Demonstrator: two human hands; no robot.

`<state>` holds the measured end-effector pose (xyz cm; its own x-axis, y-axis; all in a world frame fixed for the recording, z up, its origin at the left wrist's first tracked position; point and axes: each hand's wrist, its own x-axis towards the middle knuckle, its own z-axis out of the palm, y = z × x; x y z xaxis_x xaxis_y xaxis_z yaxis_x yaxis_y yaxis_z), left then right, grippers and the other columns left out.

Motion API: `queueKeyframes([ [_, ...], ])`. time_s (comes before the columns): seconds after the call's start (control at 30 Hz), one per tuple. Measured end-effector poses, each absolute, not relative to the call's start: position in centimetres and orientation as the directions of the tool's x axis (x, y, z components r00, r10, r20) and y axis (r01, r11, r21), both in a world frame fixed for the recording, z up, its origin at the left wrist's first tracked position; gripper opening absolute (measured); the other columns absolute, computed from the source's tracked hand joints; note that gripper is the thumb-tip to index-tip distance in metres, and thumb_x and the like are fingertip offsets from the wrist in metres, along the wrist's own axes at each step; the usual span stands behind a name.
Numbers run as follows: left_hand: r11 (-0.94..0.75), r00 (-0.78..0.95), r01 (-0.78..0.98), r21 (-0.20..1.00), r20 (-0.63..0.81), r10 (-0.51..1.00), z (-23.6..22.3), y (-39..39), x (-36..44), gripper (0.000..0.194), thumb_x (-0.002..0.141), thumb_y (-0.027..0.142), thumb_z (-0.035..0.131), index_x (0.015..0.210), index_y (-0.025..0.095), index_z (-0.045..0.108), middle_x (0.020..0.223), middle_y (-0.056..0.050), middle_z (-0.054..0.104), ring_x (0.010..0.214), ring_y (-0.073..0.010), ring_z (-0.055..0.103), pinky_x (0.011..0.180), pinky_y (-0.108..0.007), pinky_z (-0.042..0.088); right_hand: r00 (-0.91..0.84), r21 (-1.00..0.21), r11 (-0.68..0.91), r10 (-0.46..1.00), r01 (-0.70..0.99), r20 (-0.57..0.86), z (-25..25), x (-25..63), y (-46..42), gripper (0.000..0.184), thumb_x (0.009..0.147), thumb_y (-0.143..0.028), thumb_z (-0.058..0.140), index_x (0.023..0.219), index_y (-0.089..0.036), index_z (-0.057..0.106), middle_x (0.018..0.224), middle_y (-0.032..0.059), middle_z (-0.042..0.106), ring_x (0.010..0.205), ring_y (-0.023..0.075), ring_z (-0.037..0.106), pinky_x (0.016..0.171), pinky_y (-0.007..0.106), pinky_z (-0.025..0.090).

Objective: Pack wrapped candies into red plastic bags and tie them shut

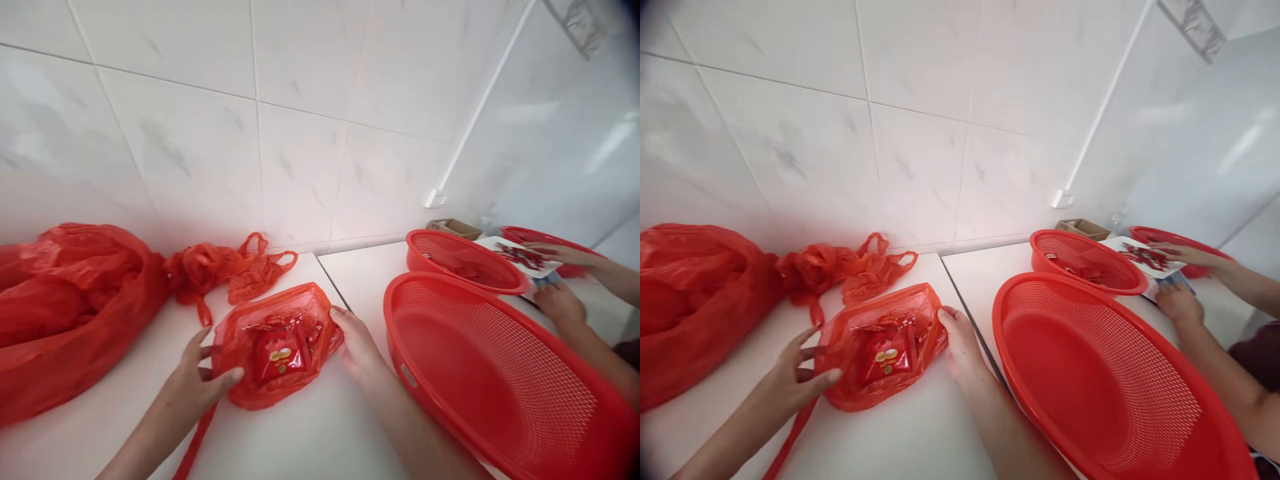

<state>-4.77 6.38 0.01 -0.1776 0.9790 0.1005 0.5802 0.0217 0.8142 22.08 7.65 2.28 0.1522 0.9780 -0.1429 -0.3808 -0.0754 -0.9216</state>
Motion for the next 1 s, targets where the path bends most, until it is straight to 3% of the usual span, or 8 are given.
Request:
queueKeyframes([
  [0.07,0.07,-0.068,0.524,0.849,-0.04,0.997,0.2,5.7,-4.5,0.095,0.066,0.055,0.067,0.143,0.018,0.023,0.105,-0.012,0.066,0.072,-0.0226,0.068,0.062,-0.035,0.057,0.162,-0.922,-0.063,0.978,-0.382,-0.134,2.6,21.7,8.3,0.035,0.064,-0.039,0.073,0.087,-0.016,0.06,0.079,0.0056,0.067,0.068,0.0191,0.063,0.061,0.029,0.049],
  [0.13,0.045,0.022,0.406,0.913,-0.059,0.998,1.4,5.4,-4.2,0.083,0.073,0.048,0.063,0.142,0.019,0.025,0.087,-0.005,0.068,0.072,-0.0219,0.068,0.069,-0.037,0.056,0.202,-0.926,-0.008,0.975,-0.378,-0.091,3.4,21.3,9.0,0.032,0.062,-0.032,0.074,0.086,-0.017,0.059,0.077,0.0024,0.066,0.067,0.0162,0.061,0.063,0.027,0.047],
  [0.27,-0.157,-0.166,0.11,0.981,0.174,0.971,6.5,6.0,-3.9,0.064,0.075,0.039,0.064,0.131,0.019,0.04,0.086,-0.003,0.066,0.085,-0.0205,0.066,0.079,-0.034,0.053,0.388,-0.914,0.259,0.913,-0.313,0.126,7.1,21.2,10.3,0.023,0.067,-0.023,0.067,0.087,-0.021,0.058,0.081,-0.0023,0.062,0.071,0.0114,0.057,0.066,0.023,0.045],
  [0.4,-0.235,-0.279,0.164,0.958,0.273,0.921,10.9,6.2,-4.4,0.051,0.078,0.037,0.064,0.124,0.024,0.046,0.088,-0.002,0.064,0.081,-0.0181,0.065,0.077,-0.033,0.053,0.609,-0.793,0.568,0.715,-0.22,0.343,10.8,21.5,11.4,0.024,0.067,-0.018,0.065,0.09,-0.02,0.06,0.085,-0.0013,0.062,0.075,0.0113,0.058,0.068,0.024,0.047],
  [0.6,-0.151,-0.192,0.311,0.938,0.217,0.957,12.0,6.7,-5.6,0.054,0.073,0.04,0.068,0.119,0.023,0.046,0.084,-0.002,0.063,0.08,-0.0216,0.064,0.07,-0.035,0.052,0.553,-0.737,0.592,0.752,-0.327,0.359,12.0,21.6,12.5,0.037,0.066,-0.019,0.07,0.101,-0.021,0.058,0.096,0.0007,0.062,0.084,0.0126,0.06,0.072,0.026,0.047],
  [0.73,-0.16,-0.132,0.362,0.918,0.22,0.966,12.1,6.6,-6.5,0.064,0.069,0.034,0.073,0.125,0.025,0.044,0.089,-0.002,0.061,0.082,-0.0214,0.062,0.072,-0.036,0.052,0.505,-0.76,0.614,0.735,-0.213,0.452,11.8,21.8,12.3,0.042,0.07,-0.026,0.07,0.109,-0.022,0.054,0.107,0.0027,0.059,0.092,0.0149,0.058,0.076,0.03,0.047],
  [0.9,-0.192,-0.176,0.085,0.978,0.205,0.963,10.8,5.3,-7.5,0.047,0.075,0.035,0.067,0.118,0.026,0.051,0.109,-0.005,0.06,0.088,-0.0188,0.062,0.074,-0.032,0.052,0.587,-0.837,0.523,0.632,0.16,0.506,10.6,22.1,12.6,0.041,0.077,-0.038,0.066,0.112,-0.022,0.052,0.099,0.0033,0.058,0.097,0.0185,0.055,0.087,0.037,0.042],
  [1.0,-0.182,-0.33,-0.126,0.975,0.132,0.935,8.4,4.8,-8.2,0.034,0.075,0.031,0.065,0.107,0.023,0.056,0.105,-0.004,0.062,0.081,-0.015,0.062,0.071,-0.027,0.052,0.444,-0.801,0.589,0.692,0.109,0.569,9.6,22.3,13.4,0.054,0.078,-0.05,0.063,0.122,-0.024,0.046,0.123,0.0086,0.051,0.115,0.0226,0.048,0.095,0.041,0.039],
])
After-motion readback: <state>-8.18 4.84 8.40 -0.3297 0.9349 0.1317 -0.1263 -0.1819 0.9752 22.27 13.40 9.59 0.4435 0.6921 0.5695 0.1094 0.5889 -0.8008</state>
